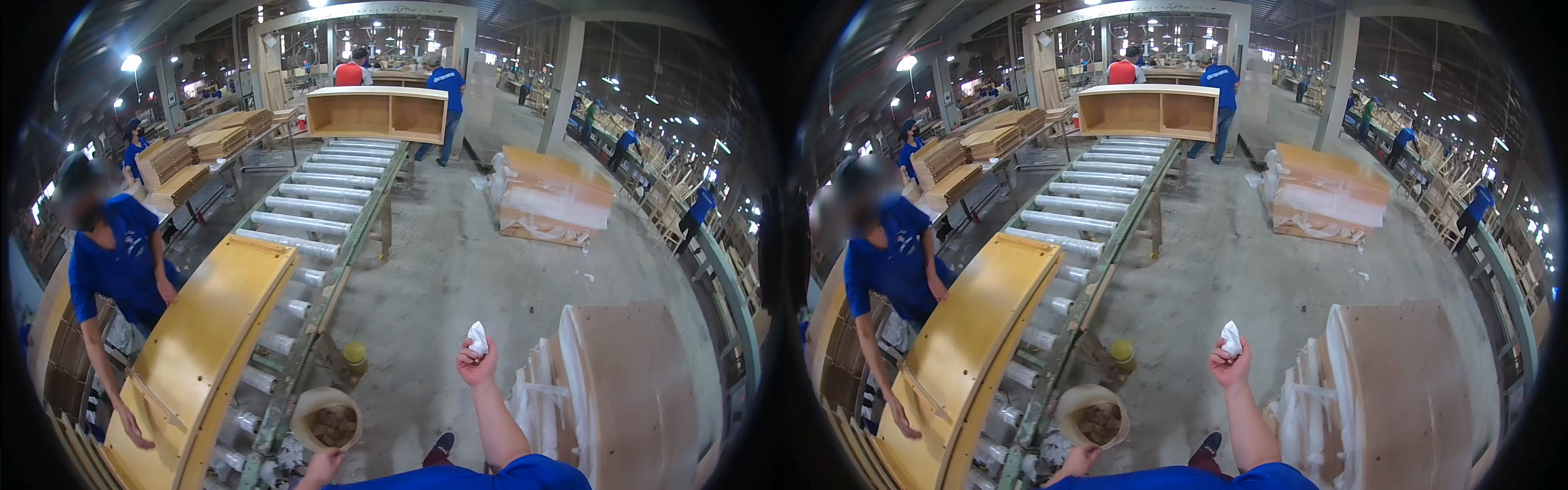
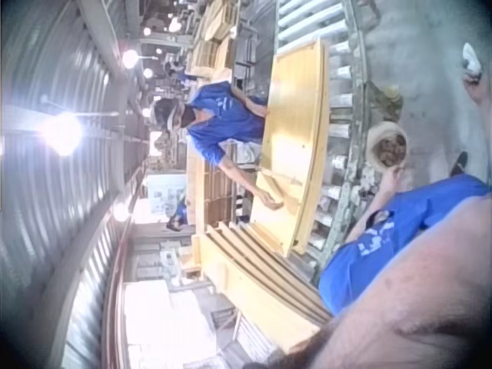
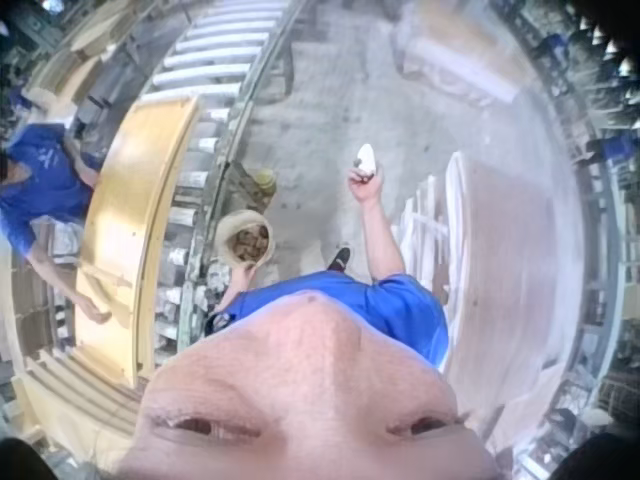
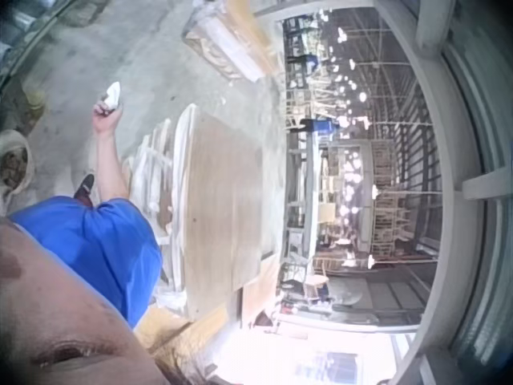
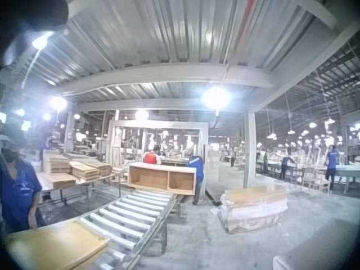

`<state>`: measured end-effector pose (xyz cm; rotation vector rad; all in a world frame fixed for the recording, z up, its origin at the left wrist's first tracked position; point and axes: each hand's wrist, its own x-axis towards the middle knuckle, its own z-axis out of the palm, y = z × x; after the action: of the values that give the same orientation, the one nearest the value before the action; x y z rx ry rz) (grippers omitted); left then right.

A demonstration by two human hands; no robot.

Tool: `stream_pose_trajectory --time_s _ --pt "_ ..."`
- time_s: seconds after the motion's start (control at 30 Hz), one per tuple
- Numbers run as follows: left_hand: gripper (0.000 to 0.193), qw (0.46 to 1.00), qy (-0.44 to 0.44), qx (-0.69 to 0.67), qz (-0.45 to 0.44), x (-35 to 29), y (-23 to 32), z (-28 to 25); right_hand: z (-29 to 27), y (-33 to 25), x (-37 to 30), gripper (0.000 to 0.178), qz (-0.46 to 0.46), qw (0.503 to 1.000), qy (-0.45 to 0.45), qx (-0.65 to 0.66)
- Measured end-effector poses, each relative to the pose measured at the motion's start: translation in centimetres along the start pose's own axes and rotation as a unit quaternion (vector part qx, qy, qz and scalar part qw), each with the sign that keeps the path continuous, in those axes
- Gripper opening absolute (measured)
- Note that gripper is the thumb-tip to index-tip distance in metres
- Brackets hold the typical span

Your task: The person sits on the floor and wipes small wrapped items with a cloth, placing them into a bucket. Then the person stands and wipes the surface of large yellow wooden panels with a white cloth.

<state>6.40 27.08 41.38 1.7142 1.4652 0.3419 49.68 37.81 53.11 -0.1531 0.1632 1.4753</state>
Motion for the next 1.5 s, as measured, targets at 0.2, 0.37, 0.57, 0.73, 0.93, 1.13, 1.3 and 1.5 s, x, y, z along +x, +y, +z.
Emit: stream_pose_trajectory --time_s 0.2,0.37,0.57,0.73,0.93,1.13,1.3,1.5 --pt "0.041 0.988 -0.005 0.033 -0.153 11.3 7.1 3.9 4.0 -14.8 -0.1 0.034 -0.057 0.995 -0.071 -0.047" --pt "0.055 0.966 -0.168 0.171 -0.097 17.1 11.9 8.0 4.0 -25.0 -2.4 0.041 -0.114 0.99 -0.052 -0.068" --pt "0.048 0.938 -0.264 0.194 -0.117 25.9 17.3 10.4 1.2 -32.0 0.6 0.045 -0.15 0.988 -0.025 -0.013" --pt "0.046 0.923 -0.241 0.269 -0.133 35.7 20.6 9.5 0.6 -36.6 7.5 0.047 -0.149 0.988 -0.037 -0.001" --pt "0.042 0.893 -0.318 0.317 -0.038 52.6 28.1 10.0 3.4 -44.5 16.1 0.045 -0.213 0.975 -0.061 0.005" --pt "0.035 0.9 -0.285 0.306 0.122 73.9 43.4 14.3 6.1 -50.4 22.2 0.039 -0.32 0.947 -0.01 0.03" --pt "0.034 0.908 -0.277 0.248 0.193 87.2 56.6 20.8 4.5 -54.8 26.2 0.039 -0.366 0.929 0.023 0.044" --pt "0.036 0.882 -0.329 0.24 0.238 95.4 66.4 27.9 4.1 -68.2 33.8 0.037 -0.395 0.913 0.045 0.092"
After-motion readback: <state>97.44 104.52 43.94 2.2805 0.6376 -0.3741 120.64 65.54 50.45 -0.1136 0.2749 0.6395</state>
